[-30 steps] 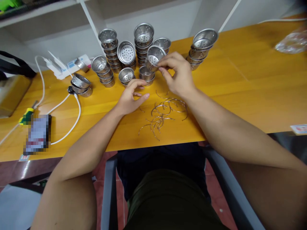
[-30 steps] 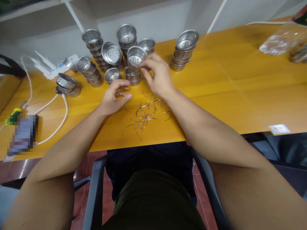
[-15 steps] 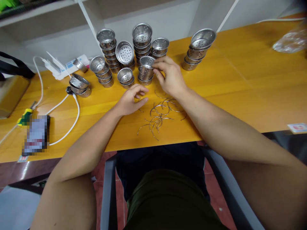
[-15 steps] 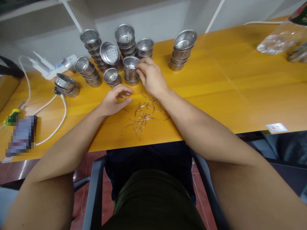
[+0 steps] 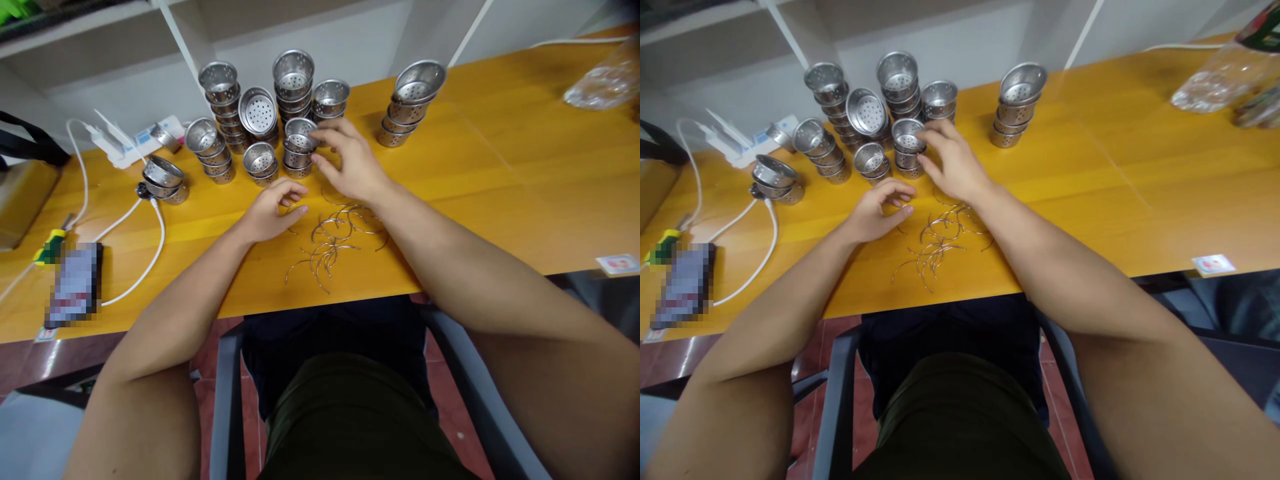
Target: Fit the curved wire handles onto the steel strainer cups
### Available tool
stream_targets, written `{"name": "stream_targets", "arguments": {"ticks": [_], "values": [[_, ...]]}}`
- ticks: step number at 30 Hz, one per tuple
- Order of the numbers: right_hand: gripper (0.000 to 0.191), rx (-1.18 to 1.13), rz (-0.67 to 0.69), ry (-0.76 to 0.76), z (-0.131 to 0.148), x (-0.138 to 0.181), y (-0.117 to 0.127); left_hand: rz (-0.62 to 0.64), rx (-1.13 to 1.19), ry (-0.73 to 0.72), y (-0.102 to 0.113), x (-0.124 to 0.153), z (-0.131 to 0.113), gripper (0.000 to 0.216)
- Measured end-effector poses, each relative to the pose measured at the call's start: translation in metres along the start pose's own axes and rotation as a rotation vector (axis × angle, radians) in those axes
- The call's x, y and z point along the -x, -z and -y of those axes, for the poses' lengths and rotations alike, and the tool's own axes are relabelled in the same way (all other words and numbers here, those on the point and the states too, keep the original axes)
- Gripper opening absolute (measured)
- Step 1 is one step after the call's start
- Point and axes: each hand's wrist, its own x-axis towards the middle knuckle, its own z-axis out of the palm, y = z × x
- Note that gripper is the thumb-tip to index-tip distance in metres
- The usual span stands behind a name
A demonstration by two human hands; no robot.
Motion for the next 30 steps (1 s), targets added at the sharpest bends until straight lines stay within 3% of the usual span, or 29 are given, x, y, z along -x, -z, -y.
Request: {"name": "stream_targets", "arguments": {"ticks": [6,21,30], "values": [[0.06,0.029,-0.028,-0.022,-0.007,0.0,0.015,0.008,-0.003,0.005,0.001,0.0,-0.001,0.026],[0.074,-0.01,0.06,0.046,-0.028,0.005,-0.002,-0.013,0.018,-0.051,0.001,0.001,-0.001,0.027],[0.051,-0.051,0.036,0.046,-0.025,0.004,-0.012,-0.083,-0.012,-0.141,0.001,-0.001,0.001,0.025]]}}
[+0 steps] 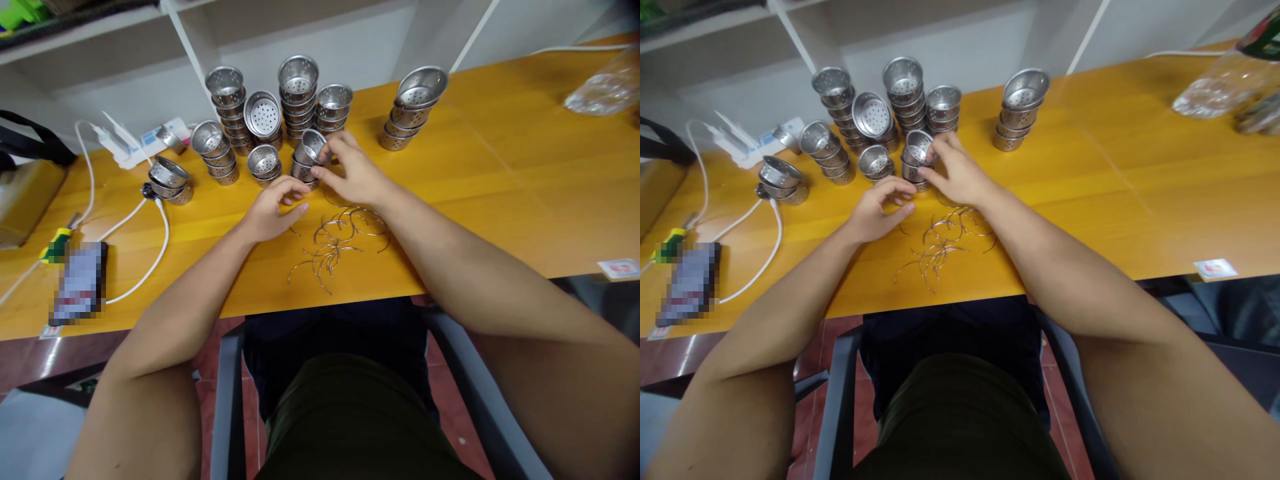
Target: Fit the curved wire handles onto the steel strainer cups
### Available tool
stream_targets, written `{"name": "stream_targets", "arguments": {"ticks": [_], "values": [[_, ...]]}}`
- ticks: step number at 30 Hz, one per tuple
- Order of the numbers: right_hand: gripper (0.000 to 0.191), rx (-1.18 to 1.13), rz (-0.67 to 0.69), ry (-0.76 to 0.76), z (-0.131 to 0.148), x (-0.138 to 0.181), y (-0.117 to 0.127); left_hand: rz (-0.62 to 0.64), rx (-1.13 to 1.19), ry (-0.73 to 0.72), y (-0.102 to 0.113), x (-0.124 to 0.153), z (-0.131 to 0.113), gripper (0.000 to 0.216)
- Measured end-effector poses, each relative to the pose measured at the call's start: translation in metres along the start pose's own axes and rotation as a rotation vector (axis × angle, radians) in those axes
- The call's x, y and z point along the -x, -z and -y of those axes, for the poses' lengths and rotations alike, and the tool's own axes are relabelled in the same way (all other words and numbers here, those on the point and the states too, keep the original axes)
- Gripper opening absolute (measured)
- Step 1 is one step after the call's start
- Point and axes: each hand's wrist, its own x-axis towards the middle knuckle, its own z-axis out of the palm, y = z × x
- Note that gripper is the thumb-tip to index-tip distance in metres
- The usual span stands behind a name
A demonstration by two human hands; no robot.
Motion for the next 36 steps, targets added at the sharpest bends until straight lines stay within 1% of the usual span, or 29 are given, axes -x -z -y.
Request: {"name": "stream_targets", "arguments": {"ticks": [3,9,11,14,16,18,22,24,27,29,32,34,36], "values": [[0.052,0.008,-0.019,0.0,-0.002,0.0,0.0,-0.005,-0.042,0.011,0.002,-0.001,0.002,0.024],[0.065,-0.009,-0.029,-0.015,-0.002,-0.002,0.002,-0.014,-0.139,0.098,0.009,0.0,0.014,0.031],[0.074,-0.026,-0.017,-0.021,0.002,-0.002,0.002,0.001,-0.159,0.132,0.011,0.001,0.017,0.033],[0.096,-0.046,0.026,-0.054,0.007,-0.001,0.002,0.01,-0.196,0.189,0.011,0.001,0.021,0.033],[0.103,-0.046,0.058,-0.08,0.008,0.0,0.002,0.018,-0.215,0.226,0.012,0.002,0.023,0.035],[0.103,-0.038,0.062,-0.093,0.007,0.002,0.001,0.03,-0.233,0.264,0.012,0.004,0.025,0.039],[0.098,-0.002,-0.001,-0.096,0.0,0.002,0.001,0.042,-0.283,0.338,0.012,0.006,0.024,0.043],[0.104,0.008,-0.021,-0.097,-0.005,0.003,0.001,0.057,-0.298,0.353,0.011,0.006,0.02,0.042],[0.116,0.001,-0.009,-0.095,-0.01,0.004,0.001,0.073,-0.3,0.329,0.009,0.004,0.011,0.036],[0.113,-0.004,-0.003,-0.095,-0.012,0.005,0.0,0.056,-0.296,0.291,0.008,0.002,0.006,0.03],[0.094,-0.001,-0.025,-0.089,-0.013,0.006,-0.001,-0.023,-0.315,0.234,0.009,-0.002,0.002,0.025],[0.08,0.008,-0.033,-0.088,-0.012,0.006,0.001,-0.104,-0.346,0.211,0.015,-0.004,0.003,0.026],[0.072,0.006,-0.032,-0.094,-0.013,0.006,0.001,-0.171,-0.385,0.193,0.025,-0.005,0.008,0.032]]}}
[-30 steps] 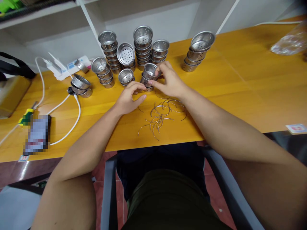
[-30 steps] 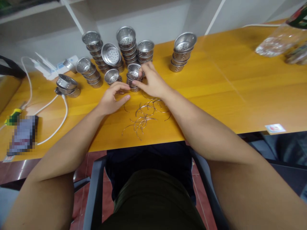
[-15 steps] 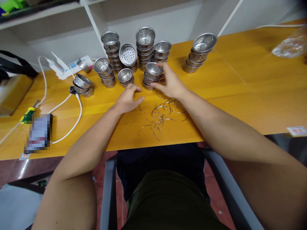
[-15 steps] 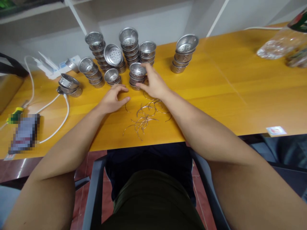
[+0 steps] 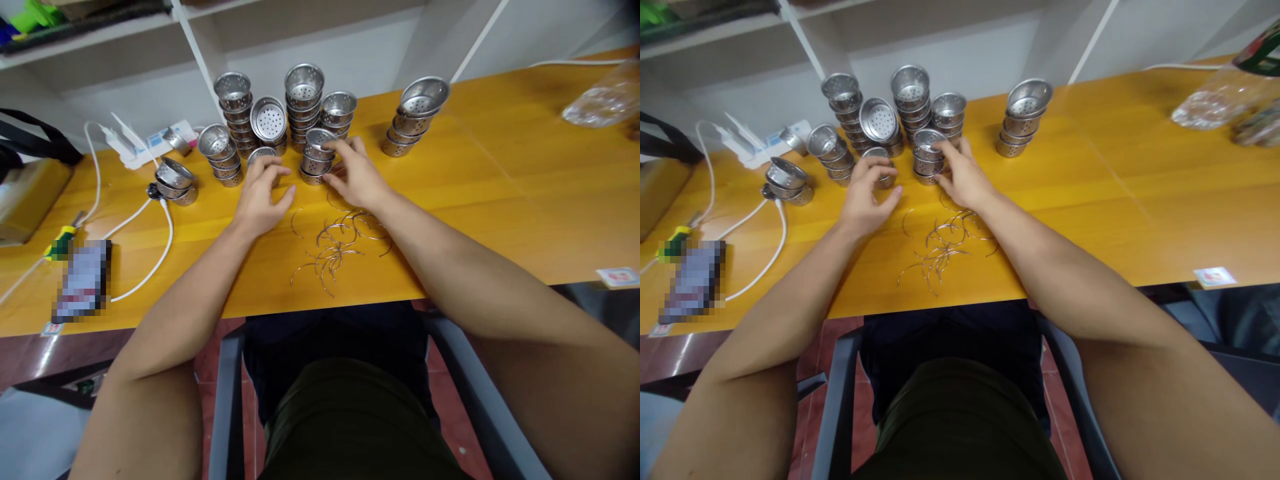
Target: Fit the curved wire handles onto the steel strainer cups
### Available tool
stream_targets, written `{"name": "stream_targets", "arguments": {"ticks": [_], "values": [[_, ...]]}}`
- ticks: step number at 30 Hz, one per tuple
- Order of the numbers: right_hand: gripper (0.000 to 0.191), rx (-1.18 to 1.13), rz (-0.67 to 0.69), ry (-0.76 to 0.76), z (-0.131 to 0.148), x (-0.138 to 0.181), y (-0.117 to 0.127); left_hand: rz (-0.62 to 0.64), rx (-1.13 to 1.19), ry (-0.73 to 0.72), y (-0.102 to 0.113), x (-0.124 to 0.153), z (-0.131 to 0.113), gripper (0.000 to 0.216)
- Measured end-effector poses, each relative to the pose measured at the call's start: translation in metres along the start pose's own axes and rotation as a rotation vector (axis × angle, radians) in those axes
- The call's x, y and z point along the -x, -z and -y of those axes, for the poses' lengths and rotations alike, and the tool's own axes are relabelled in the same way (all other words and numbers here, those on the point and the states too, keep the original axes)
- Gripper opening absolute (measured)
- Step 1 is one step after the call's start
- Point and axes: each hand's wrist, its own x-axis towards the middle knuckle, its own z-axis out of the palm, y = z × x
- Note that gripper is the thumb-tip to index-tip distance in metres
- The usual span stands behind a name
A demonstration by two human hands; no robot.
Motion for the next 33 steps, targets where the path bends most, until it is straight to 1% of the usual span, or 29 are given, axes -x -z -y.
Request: {"name": "stream_targets", "arguments": {"ticks": [2,5,7,8,10,12,15,17,18,19,21,22,23,24,26,27,29,31,33], "values": [[0.075,-0.024,0.002,-0.004,0.0,0.0,-0.002,-0.057,-0.032,-0.007,0.006,-0.003,0.012,0.042],[0.095,-0.099,0.042,0.013,0.006,0.0,-0.01,-0.126,-0.048,0.002,0.012,-0.005,0.03,0.056],[0.109,-0.151,0.089,0.039,0.013,0.002,-0.017,-0.136,-0.039,0.004,0.012,-0.005,0.036,0.06],[0.113,-0.164,0.108,0.056,0.017,0.002,-0.02,-0.131,-0.035,-0.002,0.011,-0.005,0.037,0.061],[0.112,-0.156,0.106,0.082,0.022,0.003,-0.02,-0.116,-0.029,-0.026,0.009,-0.004,0.036,0.061],[0.103,-0.12,0.047,0.07,0.019,0.001,-0.013,-0.103,-0.027,-0.054,0.007,-0.003,0.032,0.058],[0.092,-0.051,-0.117,-0.012,0.001,-0.005,0.007,-0.089,-0.026,-0.067,0.007,-0.002,0.027,0.053],[0.091,-0.011,-0.223,-0.063,-0.016,-0.013,0.022,-0.085,-0.032,-0.058,0.007,-0.002,0.024,0.053],[0.093,-0.004,-0.258,-0.085,-0.025,-0.019,0.028,-0.086,-0.037,-0.054,0.007,-0.002,0.023,0.052],[0.1,-0.008,-0.274,-0.108,-0.033,-0.027,0.032,-0.089,-0.04,-0.049,0.007,-0.002,0.022,0.052],[0.128,-0.058,-0.263,-0.17,-0.05,-0.046,0.037,-0.091,-0.043,-0.042,0.006,-0.002,0.02,0.051],[0.142,-0.095,-0.235,-0.207,-0.057,-0.056,0.036,-0.091,-0.042,-0.041,0.005,-0.002,0.02,0.051],[0.149,-0.134,-0.197,-0.239,-0.065,-0.067,0.034,-0.09,-0.04,-0.041,0.004,-0.002,0.019,0.051],[0.148,-0.163,-0.159,-0.255,-0.073,-0.079,0.031,-0.09,-0.039,-0.043,0.004,-0.002,0.018,0.051],[0.136,-0.198,-0.113,-0.238,-0.087,-0.099,0.021,-0.093,-0.038,-0.042,0.003,-0.001,0.018,0.051],[0.131,-0.211,-0.116,-0.224,-0.093,-0.107,0.016,-0.095,-0.037,-0.036,0.003,-0.001,0.017,0.051],[0.126,-0.233,-0.154,-0.219,-0.102,-0.118,0.007,-0.091,-0.029,-0.016,0.003,0.0,0.017,0.052],[0.121,-0.216,-0.179,-0.228,-0.107,-0.118,0.003,-0.075,-0.014,0.003,0.003,0.001,0.017,0.054],[0.112,-0.142,-0.168,-0.238,-0.107,-0.109,0.006,-0.064,-0.001,0.002,0.004,0.0,0.017,0.054]]}}
